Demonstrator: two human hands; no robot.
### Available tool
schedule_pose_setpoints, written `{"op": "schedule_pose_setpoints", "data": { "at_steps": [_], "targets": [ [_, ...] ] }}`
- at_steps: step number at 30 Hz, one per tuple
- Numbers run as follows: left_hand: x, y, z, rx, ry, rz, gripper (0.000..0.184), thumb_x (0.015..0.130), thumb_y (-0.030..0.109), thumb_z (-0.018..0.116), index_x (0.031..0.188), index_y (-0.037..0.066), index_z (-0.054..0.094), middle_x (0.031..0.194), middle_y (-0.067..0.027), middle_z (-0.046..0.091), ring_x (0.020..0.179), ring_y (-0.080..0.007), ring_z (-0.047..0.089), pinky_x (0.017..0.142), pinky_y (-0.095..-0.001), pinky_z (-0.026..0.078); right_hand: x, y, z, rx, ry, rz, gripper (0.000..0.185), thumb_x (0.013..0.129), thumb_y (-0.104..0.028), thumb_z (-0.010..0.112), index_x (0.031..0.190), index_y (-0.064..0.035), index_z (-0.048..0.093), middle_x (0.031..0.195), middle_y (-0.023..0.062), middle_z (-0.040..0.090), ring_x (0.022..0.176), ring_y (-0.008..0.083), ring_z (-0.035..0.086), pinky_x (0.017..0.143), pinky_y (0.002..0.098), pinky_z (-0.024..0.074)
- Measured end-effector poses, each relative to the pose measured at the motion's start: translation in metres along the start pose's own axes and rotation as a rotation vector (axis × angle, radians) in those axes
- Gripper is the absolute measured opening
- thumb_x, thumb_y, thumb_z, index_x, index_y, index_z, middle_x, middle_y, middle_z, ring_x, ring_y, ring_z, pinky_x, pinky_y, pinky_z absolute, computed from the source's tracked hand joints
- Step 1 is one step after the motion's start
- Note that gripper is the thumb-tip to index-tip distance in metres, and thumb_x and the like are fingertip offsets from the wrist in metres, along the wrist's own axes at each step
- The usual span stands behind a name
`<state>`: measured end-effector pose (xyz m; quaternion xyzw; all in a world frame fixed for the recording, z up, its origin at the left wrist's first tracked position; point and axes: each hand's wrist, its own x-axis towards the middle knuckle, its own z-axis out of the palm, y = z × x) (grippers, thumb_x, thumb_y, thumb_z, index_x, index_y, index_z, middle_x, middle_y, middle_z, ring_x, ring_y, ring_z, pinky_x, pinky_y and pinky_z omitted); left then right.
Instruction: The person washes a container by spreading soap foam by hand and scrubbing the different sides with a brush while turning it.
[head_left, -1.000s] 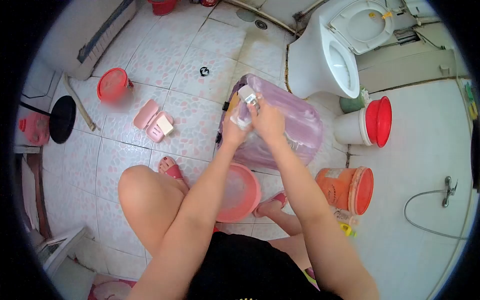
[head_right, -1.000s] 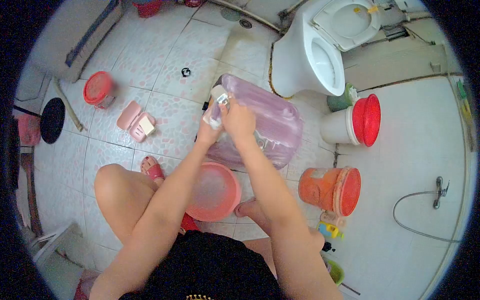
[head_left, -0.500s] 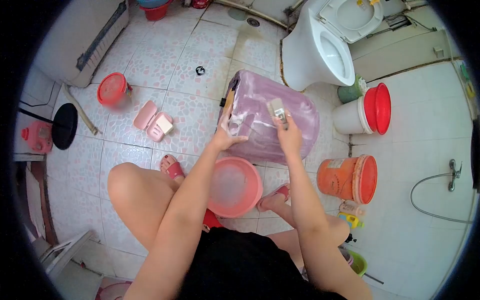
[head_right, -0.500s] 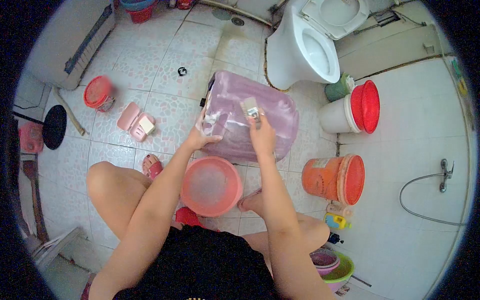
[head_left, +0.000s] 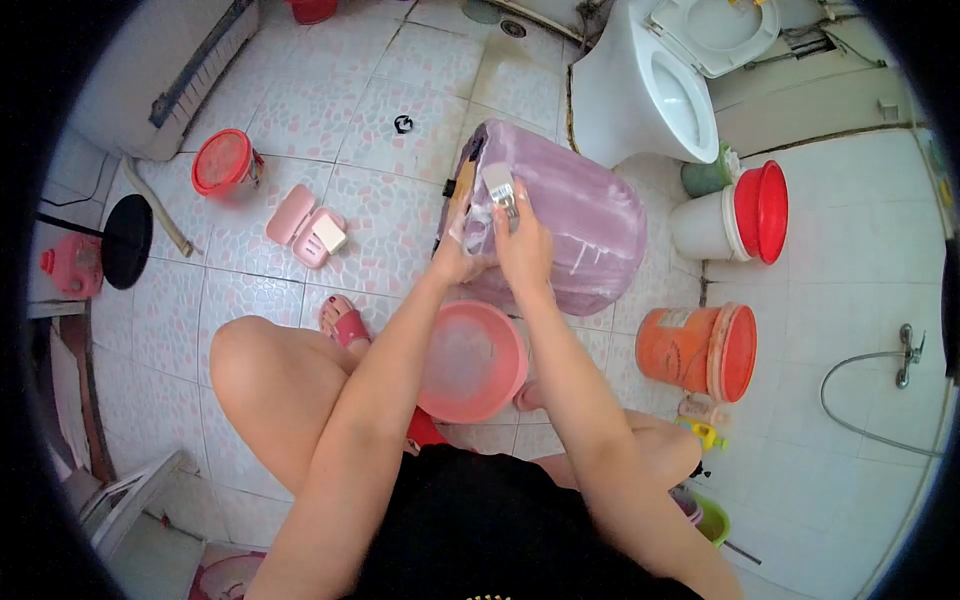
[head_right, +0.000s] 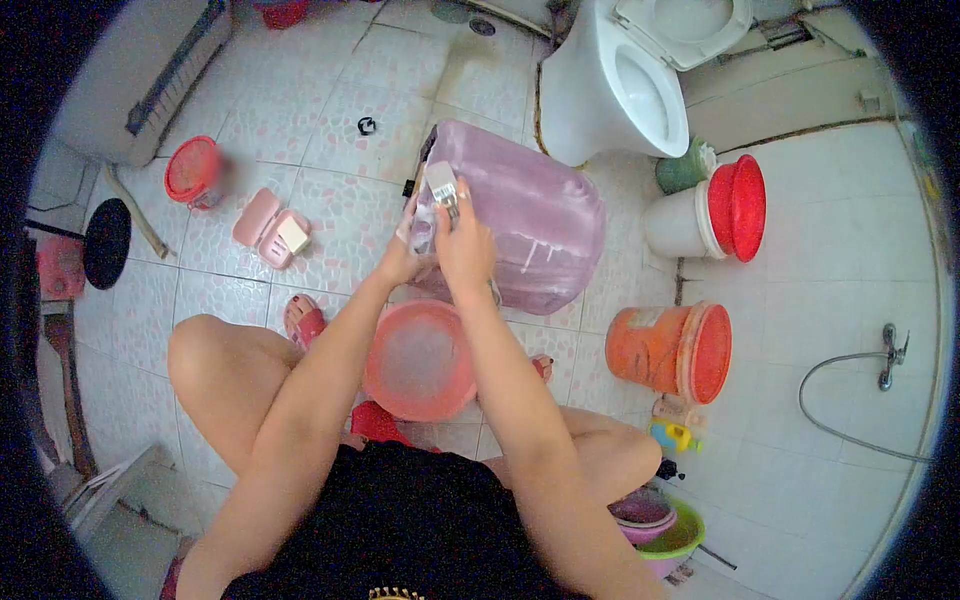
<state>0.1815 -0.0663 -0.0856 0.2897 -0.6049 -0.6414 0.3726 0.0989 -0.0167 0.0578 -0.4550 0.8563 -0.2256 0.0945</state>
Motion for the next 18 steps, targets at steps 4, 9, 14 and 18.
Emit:
{"op": "schedule_pose_setpoints", "data": {
  "at_steps": [4,9,14,18],
  "targets": [
    [0.000,-0.006,0.001,0.168,0.058,0.138,0.115,0.067,0.008,0.083,0.157,0.010,0.012,0.143,-0.0156,0.047,0.131,-0.0256,0.046,0.110,-0.0383,0.037,-0.001,-0.010,0.000,-0.103,-0.043,-0.043,0.052,0.094,-0.035,0.058,0.143,-0.0201,0.049,0.086,0.0256,0.068,0.082,0.0461,0.066,0.071,0.0540,0.0503],
    [-0.010,0.023,-0.005,-0.058,-0.049,-0.203,0.116,0.064,0.009,0.086,0.155,0.004,0.013,0.133,-0.0155,0.053,0.120,-0.0286,0.054,0.108,-0.0377,0.039,-0.049,0.026,0.016,-0.202,-0.004,-0.317,0.054,0.091,-0.034,0.062,0.143,-0.0225,0.049,0.074,0.0219,0.067,0.071,0.0422,0.066,0.064,0.0537,0.0513],
    [-0.025,0.002,0.004,-0.102,0.069,-0.100,0.114,0.070,0.004,0.082,0.156,0.006,0.007,0.127,-0.0150,0.058,0.114,-0.0265,0.058,0.101,-0.0355,0.045,-0.037,0.018,-0.005,-0.336,-0.143,-0.384,0.054,0.091,-0.036,0.063,0.141,-0.0229,0.051,0.072,0.0189,0.067,0.067,0.0399,0.067,0.061,0.0517,0.0522],
    [-0.023,0.016,0.010,-0.216,0.092,-0.171,0.115,0.071,0.011,0.083,0.157,0.007,0.007,0.134,-0.0180,0.056,0.122,-0.0291,0.055,0.102,-0.0371,0.044,0.016,0.002,-0.013,-0.348,-0.081,-0.346,0.051,0.091,-0.038,0.063,0.139,-0.0222,0.054,0.073,0.0190,0.068,0.070,0.0408,0.067,0.062,0.0519,0.0523]
  ]
}}
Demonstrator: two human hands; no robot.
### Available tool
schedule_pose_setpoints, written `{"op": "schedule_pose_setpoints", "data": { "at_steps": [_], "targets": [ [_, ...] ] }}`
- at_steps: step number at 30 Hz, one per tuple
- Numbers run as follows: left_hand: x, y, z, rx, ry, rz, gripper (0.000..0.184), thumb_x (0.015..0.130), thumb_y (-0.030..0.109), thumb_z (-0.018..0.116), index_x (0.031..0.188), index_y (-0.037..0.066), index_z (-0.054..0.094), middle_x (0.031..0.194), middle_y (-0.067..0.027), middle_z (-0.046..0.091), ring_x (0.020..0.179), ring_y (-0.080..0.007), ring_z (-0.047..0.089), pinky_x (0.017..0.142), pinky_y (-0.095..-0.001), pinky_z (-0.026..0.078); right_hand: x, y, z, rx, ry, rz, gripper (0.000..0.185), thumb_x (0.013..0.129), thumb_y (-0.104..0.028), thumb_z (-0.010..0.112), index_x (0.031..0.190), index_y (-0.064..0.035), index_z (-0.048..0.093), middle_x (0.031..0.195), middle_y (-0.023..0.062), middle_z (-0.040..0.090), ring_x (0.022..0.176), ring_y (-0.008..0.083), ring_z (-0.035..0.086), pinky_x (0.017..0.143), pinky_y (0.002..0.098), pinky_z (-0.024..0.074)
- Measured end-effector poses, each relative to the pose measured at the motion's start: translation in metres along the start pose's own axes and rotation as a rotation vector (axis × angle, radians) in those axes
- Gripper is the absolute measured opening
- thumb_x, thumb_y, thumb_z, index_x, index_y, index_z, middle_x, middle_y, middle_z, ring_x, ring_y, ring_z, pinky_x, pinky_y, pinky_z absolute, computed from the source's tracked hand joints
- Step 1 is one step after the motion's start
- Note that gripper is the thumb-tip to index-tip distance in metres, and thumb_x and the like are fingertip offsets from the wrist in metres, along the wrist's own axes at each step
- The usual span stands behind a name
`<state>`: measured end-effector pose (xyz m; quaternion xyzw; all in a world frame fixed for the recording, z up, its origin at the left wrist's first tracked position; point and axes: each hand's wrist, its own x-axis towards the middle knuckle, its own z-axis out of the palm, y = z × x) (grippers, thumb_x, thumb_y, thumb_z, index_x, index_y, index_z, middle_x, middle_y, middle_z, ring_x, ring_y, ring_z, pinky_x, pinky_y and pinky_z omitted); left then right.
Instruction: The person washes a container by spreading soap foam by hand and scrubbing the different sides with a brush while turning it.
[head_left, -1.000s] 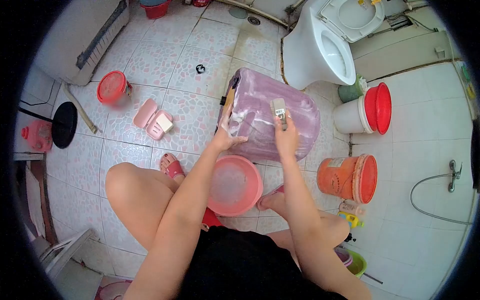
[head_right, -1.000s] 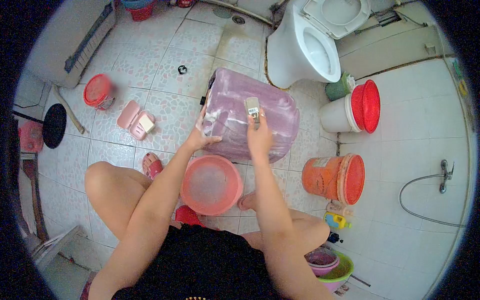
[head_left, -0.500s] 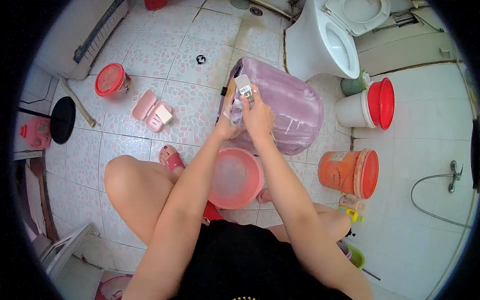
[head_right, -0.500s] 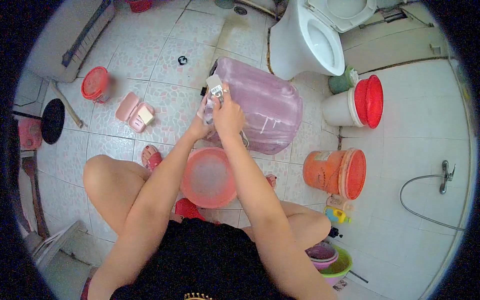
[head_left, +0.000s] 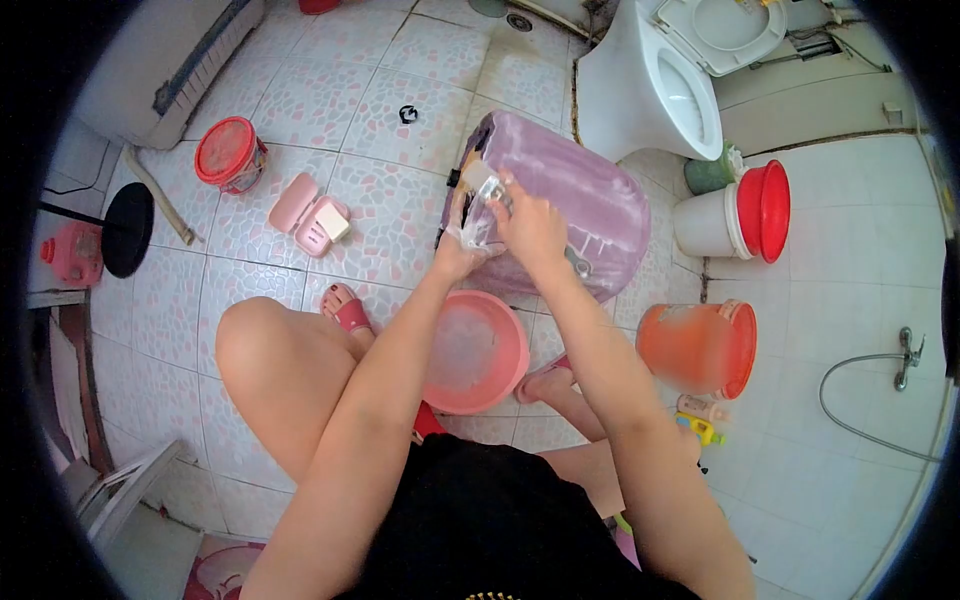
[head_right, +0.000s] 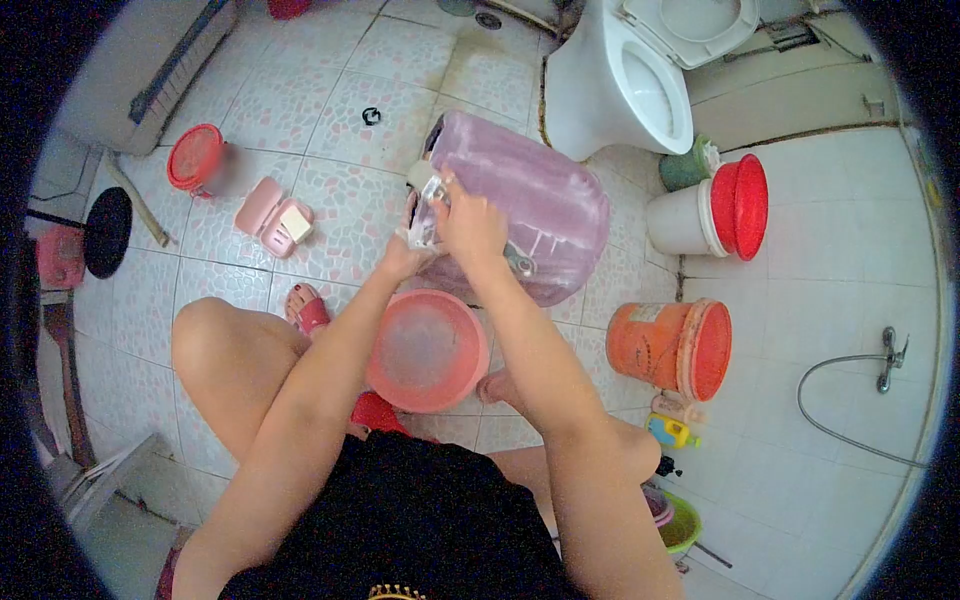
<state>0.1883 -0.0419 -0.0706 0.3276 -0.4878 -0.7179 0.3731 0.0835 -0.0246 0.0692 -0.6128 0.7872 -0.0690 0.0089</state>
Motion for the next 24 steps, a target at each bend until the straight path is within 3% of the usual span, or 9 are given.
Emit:
{"op": "schedule_pose_setpoints", "data": {
  "at_steps": [5,7,10,14,17,19,20,24],
  "targets": [
    [0.007,-0.016,-0.004,0.250,0.050,0.100,0.110,0.074,0.013,0.081,0.157,0.007,0.008,0.138,-0.0167,0.053,0.123,-0.0265,0.055,0.102,-0.0366,0.045,0.002,-0.007,0.001,0.007,0.033,0.081,0.052,0.091,-0.039,0.062,0.139,-0.0209,0.053,0.072,0.0195,0.068,0.070,0.0419,0.067,0.062,0.0523,0.0521],
    [0.004,-0.027,-0.009,0.339,0.057,0.142,0.107,0.076,0.014,0.080,0.157,0.008,0.008,0.135,-0.0145,0.056,0.119,-0.0245,0.057,0.100,-0.0364,0.046,-0.020,-0.010,0.010,0.020,0.022,-0.007,0.054,0.091,-0.038,0.062,0.141,-0.0206,0.051,0.072,0.0195,0.067,0.070,0.0415,0.067,0.062,0.0521,0.0520],
    [0.006,-0.036,-0.013,0.127,-0.026,0.011,0.106,0.071,0.017,0.084,0.153,0.001,0.018,0.128,-0.0150,0.058,0.120,-0.0245,0.056,0.102,-0.0348,0.044,-0.066,-0.013,0.029,0.052,-0.035,-0.068,0.055,0.091,-0.036,0.062,0.142,-0.0212,0.049,0.075,0.0208,0.068,0.068,0.0407,0.067,0.062,0.0520,0.0522],
    [0.004,-0.026,-0.012,0.219,-0.027,-0.105,0.091,0.074,0.016,0.080,0.148,0.003,0.028,0.117,-0.0134,0.062,0.109,-0.0239,0.061,0.092,-0.0361,0.049,-0.070,-0.011,0.029,0.005,-0.035,-0.136,0.057,0.090,-0.034,0.063,0.143,-0.0218,0.048,0.076,0.0207,0.068,0.068,0.0401,0.068,0.061,0.0513,0.0525],
    [0.005,-0.045,-0.018,0.345,-0.051,-0.044,0.097,0.074,0.013,0.079,0.153,0.007,0.024,0.110,-0.0135,0.066,0.102,-0.0218,0.064,0.085,-0.0367,0.053,-0.041,-0.009,0.013,0.023,-0.107,-0.114,0.058,0.090,-0.035,0.063,0.144,-0.0209,0.047,0.077,0.0199,0.069,0.069,0.0402,0.068,0.062,0.0512,0.0532],
    [-0.004,-0.006,-0.012,0.274,-0.037,0.011,0.102,0.074,0.013,0.080,0.155,0.008,0.019,0.116,-0.0145,0.064,0.107,-0.0219,0.062,0.085,-0.0364,0.053,-0.019,-0.008,0.001,0.005,-0.135,-0.053,0.055,0.092,-0.038,0.061,0.143,-0.0232,0.048,0.077,0.0189,0.069,0.070,0.0400,0.067,0.063,0.0511,0.0524],
    [0.005,-0.033,-0.011,0.071,-0.008,0.095,0.115,0.069,0.021,0.087,0.157,0.009,0.013,0.130,-0.0181,0.058,0.117,-0.0255,0.058,0.094,-0.0370,0.051,-0.007,-0.006,-0.004,-0.005,-0.150,-0.022,0.054,0.092,-0.039,0.061,0.143,-0.0243,0.049,0.077,0.0184,0.069,0.071,0.0399,0.067,0.063,0.0510,0.0520],
    [0.006,-0.032,-0.009,0.215,0.056,0.121,0.125,0.063,0.029,0.092,0.157,0.009,0.013,0.142,-0.0197,0.050,0.128,-0.0288,0.052,0.105,-0.0390,0.044,0.039,0.008,-0.013,-0.041,0.056,0.034,0.052,0.091,-0.041,0.062,0.140,-0.0226,0.052,0.076,0.0190,0.069,0.072,0.0411,0.068,0.065,0.0516,0.0526]
  ]
}}
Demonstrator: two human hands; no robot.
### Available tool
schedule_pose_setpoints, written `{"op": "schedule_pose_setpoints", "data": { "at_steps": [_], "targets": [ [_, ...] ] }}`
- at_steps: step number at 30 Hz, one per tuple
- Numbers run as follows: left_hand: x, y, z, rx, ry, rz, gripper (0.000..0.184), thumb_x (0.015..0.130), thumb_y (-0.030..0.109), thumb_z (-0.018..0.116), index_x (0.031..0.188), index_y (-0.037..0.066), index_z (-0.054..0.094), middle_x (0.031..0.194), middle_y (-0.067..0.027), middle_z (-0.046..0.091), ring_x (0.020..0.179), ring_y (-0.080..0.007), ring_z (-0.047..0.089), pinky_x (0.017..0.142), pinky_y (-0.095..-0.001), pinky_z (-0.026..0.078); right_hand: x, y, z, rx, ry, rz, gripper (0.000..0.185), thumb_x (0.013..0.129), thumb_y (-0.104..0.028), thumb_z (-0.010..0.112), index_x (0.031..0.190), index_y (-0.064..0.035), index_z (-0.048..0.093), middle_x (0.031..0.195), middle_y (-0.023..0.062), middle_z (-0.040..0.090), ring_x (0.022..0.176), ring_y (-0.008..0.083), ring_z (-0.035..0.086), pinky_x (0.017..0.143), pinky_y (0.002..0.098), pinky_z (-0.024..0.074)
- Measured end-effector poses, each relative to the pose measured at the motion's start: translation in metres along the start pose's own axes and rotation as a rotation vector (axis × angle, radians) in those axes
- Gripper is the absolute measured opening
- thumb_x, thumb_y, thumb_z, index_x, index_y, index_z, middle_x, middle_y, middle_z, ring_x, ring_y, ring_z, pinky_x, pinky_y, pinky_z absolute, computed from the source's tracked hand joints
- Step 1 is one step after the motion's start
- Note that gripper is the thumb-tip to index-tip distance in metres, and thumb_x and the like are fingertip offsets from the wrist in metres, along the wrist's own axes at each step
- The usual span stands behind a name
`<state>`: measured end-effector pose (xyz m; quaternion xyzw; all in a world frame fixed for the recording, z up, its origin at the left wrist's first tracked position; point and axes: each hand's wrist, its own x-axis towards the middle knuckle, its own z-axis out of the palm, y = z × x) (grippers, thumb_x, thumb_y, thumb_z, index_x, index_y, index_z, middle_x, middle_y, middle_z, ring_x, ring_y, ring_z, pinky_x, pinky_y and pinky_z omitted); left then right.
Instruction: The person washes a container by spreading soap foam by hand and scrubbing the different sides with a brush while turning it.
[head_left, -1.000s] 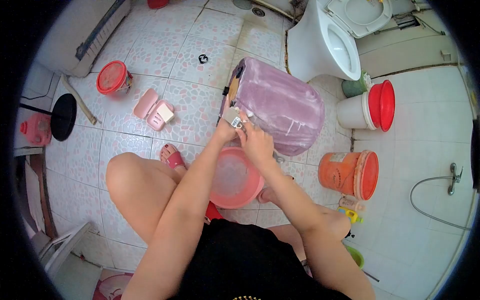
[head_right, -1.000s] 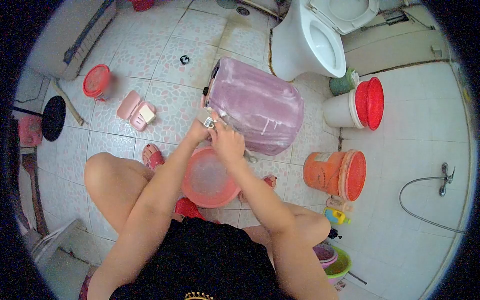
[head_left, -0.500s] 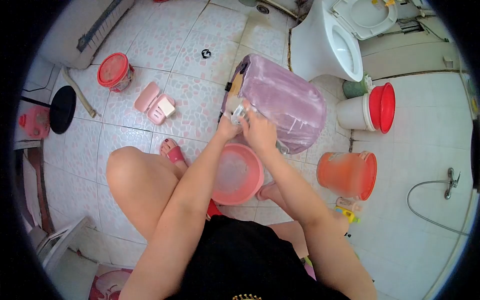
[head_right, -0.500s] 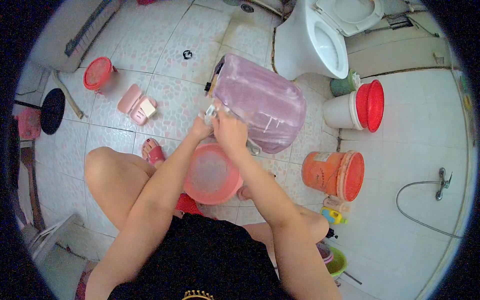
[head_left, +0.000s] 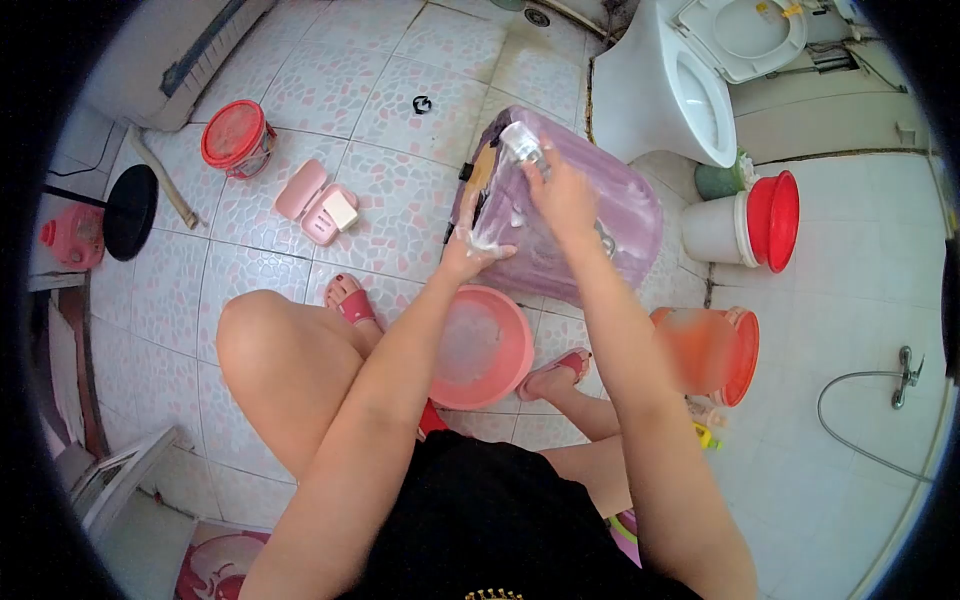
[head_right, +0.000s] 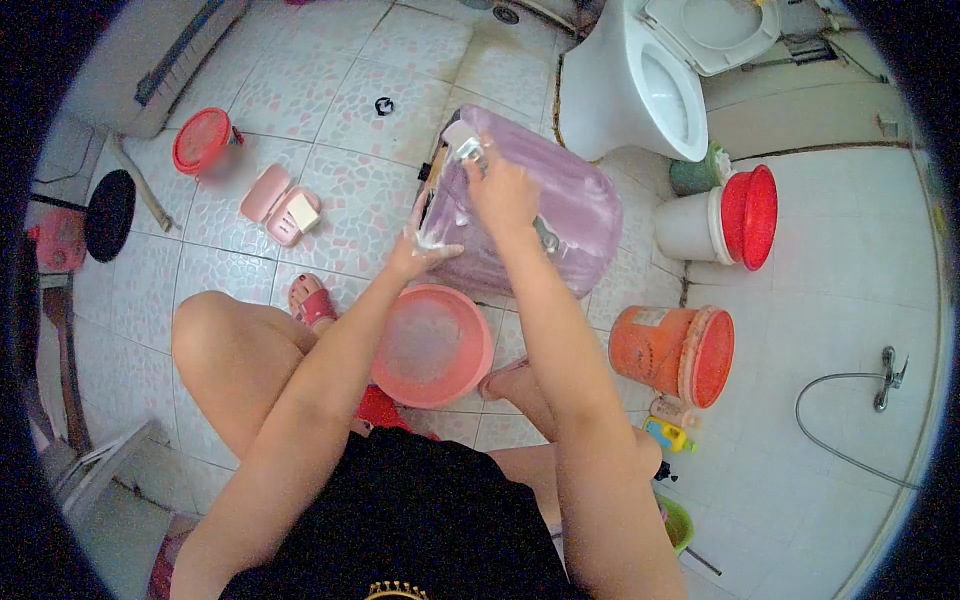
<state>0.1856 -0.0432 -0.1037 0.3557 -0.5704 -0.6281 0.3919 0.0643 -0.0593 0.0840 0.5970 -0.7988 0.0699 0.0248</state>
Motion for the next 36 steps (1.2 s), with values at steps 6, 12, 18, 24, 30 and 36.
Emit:
{"op": "schedule_pose_setpoints", "data": {
  "at_steps": [6,12,18,24,30,36],
  "targets": [
    [-0.002,0.001,-0.001,0.056,0.006,0.001,0.122,0.063,0.032,0.091,0.155,0.008,0.015,0.140,-0.0216,0.051,0.127,-0.0291,0.054,0.103,-0.0391,0.046,-0.024,-0.018,0.001,0.015,-0.068,0.022,0.053,0.090,-0.036,0.063,0.139,-0.0187,0.053,0.078,0.0214,0.070,0.070,0.0409,0.068,0.065,0.0522,0.0533],
    [-0.006,0.028,-0.012,0.088,-0.098,-0.291,0.093,0.071,0.023,0.085,0.146,0.001,0.034,0.118,-0.0143,0.062,0.108,-0.0227,0.061,0.089,-0.0349,0.049,-0.105,-0.013,0.040,0.096,-0.114,-0.082,0.057,0.092,-0.036,0.060,0.145,-0.0204,0.045,0.078,0.0197,0.069,0.064,0.0388,0.067,0.061,0.0498,0.0535],
    [-0.001,-0.027,-0.003,0.041,-0.004,-0.032,0.082,0.073,0.014,0.081,0.143,0.004,0.038,0.109,-0.0098,0.063,0.101,-0.0223,0.063,0.085,-0.0328,0.051,-0.118,-0.013,0.040,0.158,-0.070,-0.123,0.057,0.095,-0.037,0.057,0.148,-0.0247,0.040,0.088,0.0185,0.069,0.066,0.0375,0.067,0.060,0.0482,0.0538],
    [-0.005,0.028,-0.006,-0.084,-0.117,-0.186,0.117,0.069,0.013,0.086,0.157,0.006,0.008,0.122,-0.0142,0.061,0.110,-0.0240,0.060,0.094,-0.0349,0.049,-0.108,0.030,0.034,0.146,-0.025,-0.023,0.058,0.095,-0.041,0.057,0.148,-0.0276,0.041,0.084,0.0162,0.069,0.069,0.0369,0.067,0.060,0.0468,0.0535],
    [-0.005,0.064,0.002,-0.033,-0.061,-0.207,0.122,0.067,0.017,0.088,0.156,0.004,0.006,0.143,-0.0249,0.045,0.132,-0.0323,0.045,0.107,-0.0407,0.039,-0.139,0.142,0.016,0.220,0.064,0.430,0.056,0.095,-0.041,0.060,0.148,-0.0303,0.043,0.096,0.0185,0.071,0.082,0.0363,0.069,0.070,0.0422,0.0528],
    [0.019,0.061,0.010,0.488,0.016,0.282,0.081,0.093,0.033,0.059,0.157,0.007,0.015,0.157,-0.0298,0.018,0.147,-0.0411,0.019,0.119,-0.0464,0.020,-0.154,0.153,0.017,0.575,0.248,0.704,0.057,0.097,-0.033,0.059,0.150,-0.0210,0.041,0.136,0.0192,0.058,0.117,0.0324,0.062,0.093,0.0365,0.0482]
  ]
}}
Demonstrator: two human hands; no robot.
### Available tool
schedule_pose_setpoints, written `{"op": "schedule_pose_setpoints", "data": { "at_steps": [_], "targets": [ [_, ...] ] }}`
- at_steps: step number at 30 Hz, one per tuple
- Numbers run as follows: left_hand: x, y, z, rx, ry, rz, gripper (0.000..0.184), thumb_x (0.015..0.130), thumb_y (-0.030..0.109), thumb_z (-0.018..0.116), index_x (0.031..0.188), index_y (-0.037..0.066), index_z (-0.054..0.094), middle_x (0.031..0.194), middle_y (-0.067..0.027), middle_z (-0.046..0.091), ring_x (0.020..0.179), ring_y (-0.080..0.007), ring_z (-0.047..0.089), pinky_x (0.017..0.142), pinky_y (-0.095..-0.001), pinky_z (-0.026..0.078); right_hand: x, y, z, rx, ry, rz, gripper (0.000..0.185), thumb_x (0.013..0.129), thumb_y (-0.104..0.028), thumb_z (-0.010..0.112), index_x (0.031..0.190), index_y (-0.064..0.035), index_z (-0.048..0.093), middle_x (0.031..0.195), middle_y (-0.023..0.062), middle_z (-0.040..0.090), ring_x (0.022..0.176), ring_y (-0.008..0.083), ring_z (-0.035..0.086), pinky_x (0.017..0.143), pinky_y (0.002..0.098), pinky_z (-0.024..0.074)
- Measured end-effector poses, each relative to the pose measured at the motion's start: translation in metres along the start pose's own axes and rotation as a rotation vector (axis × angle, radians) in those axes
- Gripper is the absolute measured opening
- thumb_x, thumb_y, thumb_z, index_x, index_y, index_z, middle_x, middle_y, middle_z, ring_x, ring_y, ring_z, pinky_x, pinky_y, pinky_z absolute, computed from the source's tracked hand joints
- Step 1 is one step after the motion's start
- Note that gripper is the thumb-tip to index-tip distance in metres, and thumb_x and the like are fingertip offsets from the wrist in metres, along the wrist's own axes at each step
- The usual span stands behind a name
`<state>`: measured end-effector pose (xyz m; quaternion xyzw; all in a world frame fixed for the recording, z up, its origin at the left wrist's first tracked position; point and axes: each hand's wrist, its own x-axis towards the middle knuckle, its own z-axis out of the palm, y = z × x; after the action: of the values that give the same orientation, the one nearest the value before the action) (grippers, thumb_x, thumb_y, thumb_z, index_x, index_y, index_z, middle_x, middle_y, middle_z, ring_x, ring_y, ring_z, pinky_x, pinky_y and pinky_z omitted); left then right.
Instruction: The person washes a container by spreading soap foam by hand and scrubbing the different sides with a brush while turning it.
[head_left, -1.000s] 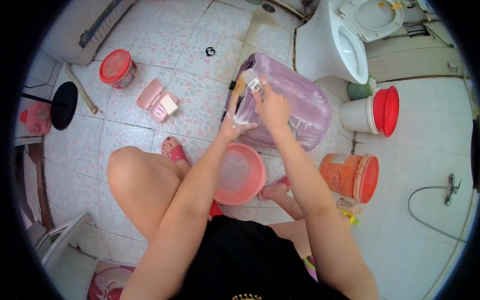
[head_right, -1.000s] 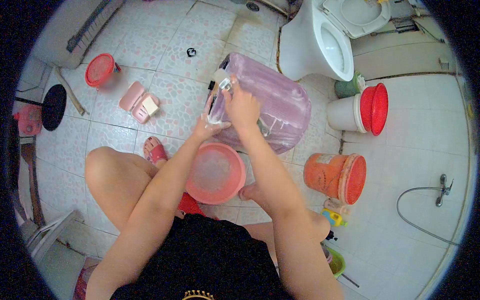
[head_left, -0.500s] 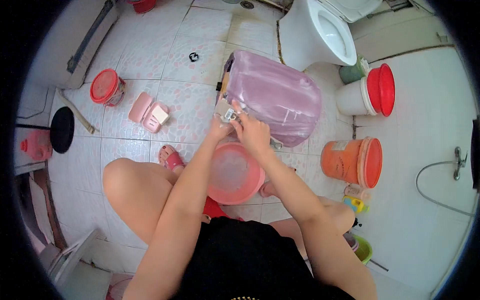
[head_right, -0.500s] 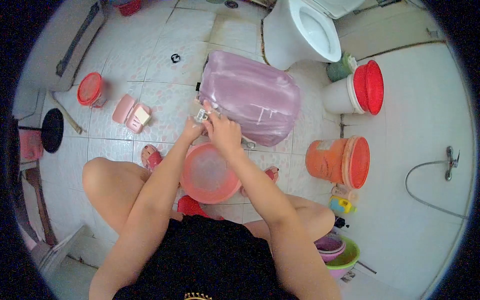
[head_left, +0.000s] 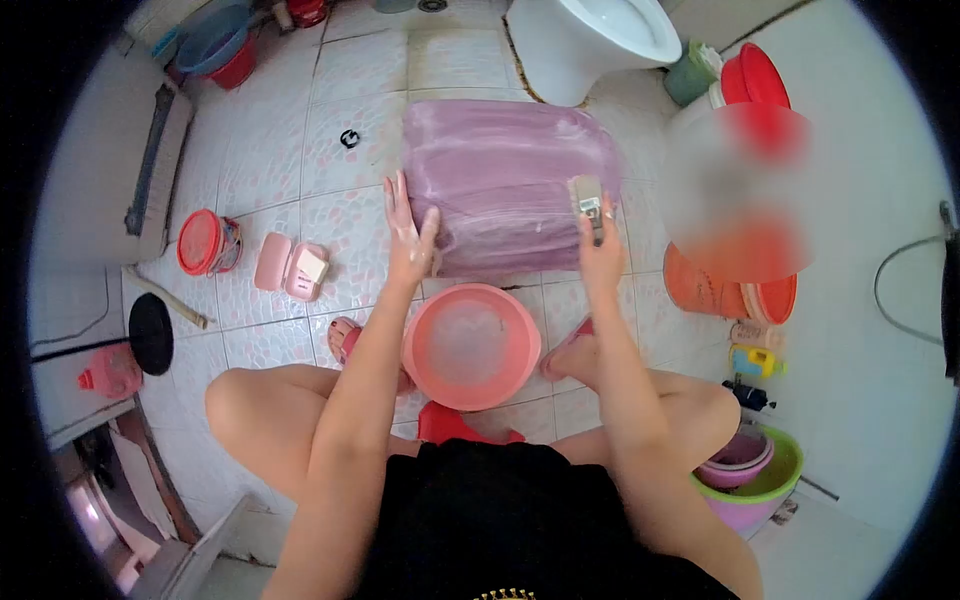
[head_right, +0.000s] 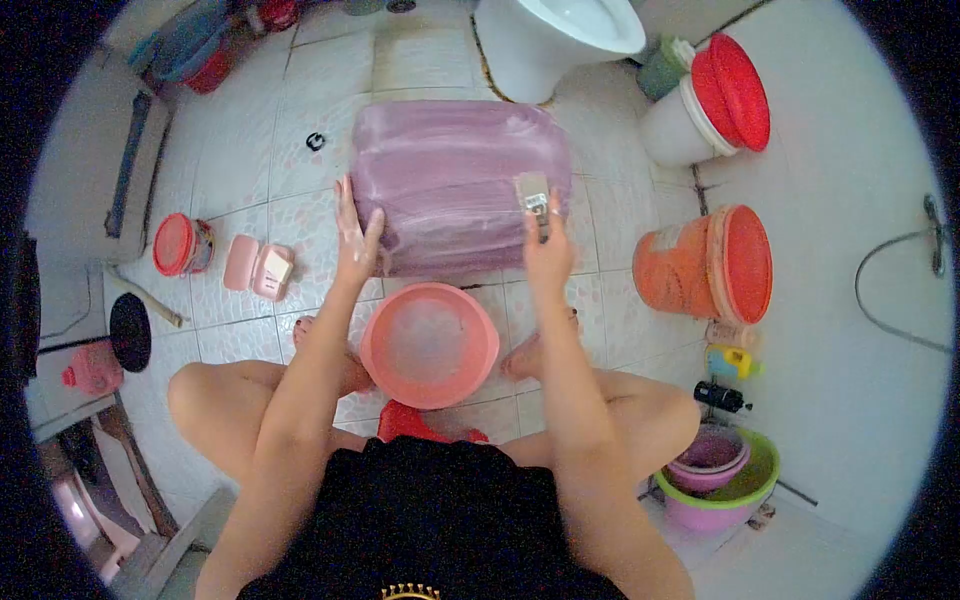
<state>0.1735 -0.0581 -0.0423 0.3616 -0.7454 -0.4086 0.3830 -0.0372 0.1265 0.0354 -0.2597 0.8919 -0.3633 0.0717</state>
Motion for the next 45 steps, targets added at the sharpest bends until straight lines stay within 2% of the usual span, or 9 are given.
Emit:
{"op": "schedule_pose_setpoints", "data": {
  "at_steps": [6,11,21,25,32,35,37,39,45],
  "targets": [
    [0.028,0.016,-0.007,0.021,-0.107,0.064,0.056,0.104,0.032,0.031,0.155,0.011,0.026,0.157,-0.0162,0.032,0.143,-0.0430,0.025,0.119,-0.0474,0.018,-0.046,-0.031,0.077,0.144,0.192,-0.074,0.061,0.098,-0.035,0.055,0.153,-0.0201,0.033,0.105,0.0252,0.069,0.086,0.0443,0.068,0.072,0.0482,0.0525],
    [0.035,-0.010,-0.002,-0.011,-0.119,0.141,0.056,0.103,0.030,0.032,0.154,0.008,0.027,0.156,-0.0164,0.033,0.140,-0.0398,0.029,0.118,-0.0449,0.020,-0.066,-0.074,0.096,0.127,-0.067,0.034,0.062,0.099,-0.033,0.055,0.154,-0.0187,0.029,0.103,0.0274,0.068,0.086,0.0468,0.067,0.072,0.0490,0.0537],
    [0.046,0.001,-0.006,-0.129,-0.163,-0.007,0.054,0.102,0.024,0.036,0.154,0.011,0.029,0.154,-0.0116,0.036,0.130,-0.0272,0.037,0.111,-0.0360,0.026,-0.060,-0.080,0.100,0.081,-0.176,-0.283,0.062,0.095,-0.035,0.057,0.152,-0.0260,0.033,0.094,0.0220,0.068,0.078,0.0427,0.067,0.066,0.0509,0.0536],
    [0.061,0.010,-0.004,-0.269,-0.169,-0.171,0.054,0.102,0.021,0.038,0.154,0.012,0.030,0.153,-0.0096,0.037,0.126,-0.0221,0.040,0.109,-0.0324,0.029,-0.027,-0.043,0.070,0.023,-0.149,-0.275,0.058,0.094,-0.037,0.061,0.148,-0.0247,0.043,0.084,0.0183,0.068,0.075,0.0381,0.067,0.065,0.0470,0.0515],
    [0.100,0.018,-0.002,-0.471,-0.234,-0.363,0.054,0.101,0.017,0.041,0.154,0.014,0.032,0.151,-0.0062,0.039,0.119,-0.0132,0.046,0.104,-0.0261,0.033,0.030,0.018,0.008,-0.027,0.063,-0.049,0.058,0.094,-0.035,0.061,0.147,-0.0244,0.043,0.096,0.0204,0.070,0.085,0.0417,0.067,0.071,0.0466,0.0521],
    [0.107,0.010,0.007,-0.452,-0.205,-0.380,0.055,0.101,0.018,0.041,0.155,0.015,0.031,0.154,-0.0075,0.035,0.124,-0.0151,0.044,0.106,-0.0274,0.032,0.045,0.026,0.028,0.078,0.310,-0.160,0.057,0.095,-0.036,0.059,0.148,-0.0216,0.042,0.096,0.0222,0.070,0.084,0.0439,0.067,0.071,0.0486,0.0521],
    [0.105,0.014,0.011,-0.397,-0.188,-0.387,0.055,0.101,0.017,0.041,0.155,0.013,0.030,0.131,-0.0042,0.037,0.108,-0.0131,0.040,0.094,-0.0257,0.032,0.043,0.010,0.045,0.090,0.301,-0.098,0.058,0.096,-0.037,0.058,0.149,-0.0208,0.040,0.095,0.0243,0.069,0.083,0.0448,0.067,0.071,0.0499,0.0521],
    [0.103,0.023,0.012,-0.343,-0.181,-0.342,0.057,0.099,0.016,0.041,0.155,0.009,0.030,0.083,0.0044,0.045,0.069,-0.0064,0.035,0.067,-0.0206,0.035,0.034,-0.013,0.065,0.115,0.245,-0.052,0.059,0.097,-0.038,0.056,0.150,-0.0195,0.038,0.093,0.0259,0.069,0.081,0.0455,0.067,0.070,0.0512,0.0520],
    [0.106,0.040,0.016,-0.467,-0.111,-0.371,0.054,0.101,0.015,0.038,0.155,0.013,0.032,0.117,-0.0051,0.055,0.104,-0.0149,0.055,0.095,-0.0301,0.044,-0.015,-0.080,0.105,0.221,-0.012,-0.061,0.061,0.097,-0.037,0.055,0.151,-0.0156,0.035,0.087,0.0258,0.069,0.074,0.0459,0.066,0.066,0.0529,0.0515]
  ]
}}
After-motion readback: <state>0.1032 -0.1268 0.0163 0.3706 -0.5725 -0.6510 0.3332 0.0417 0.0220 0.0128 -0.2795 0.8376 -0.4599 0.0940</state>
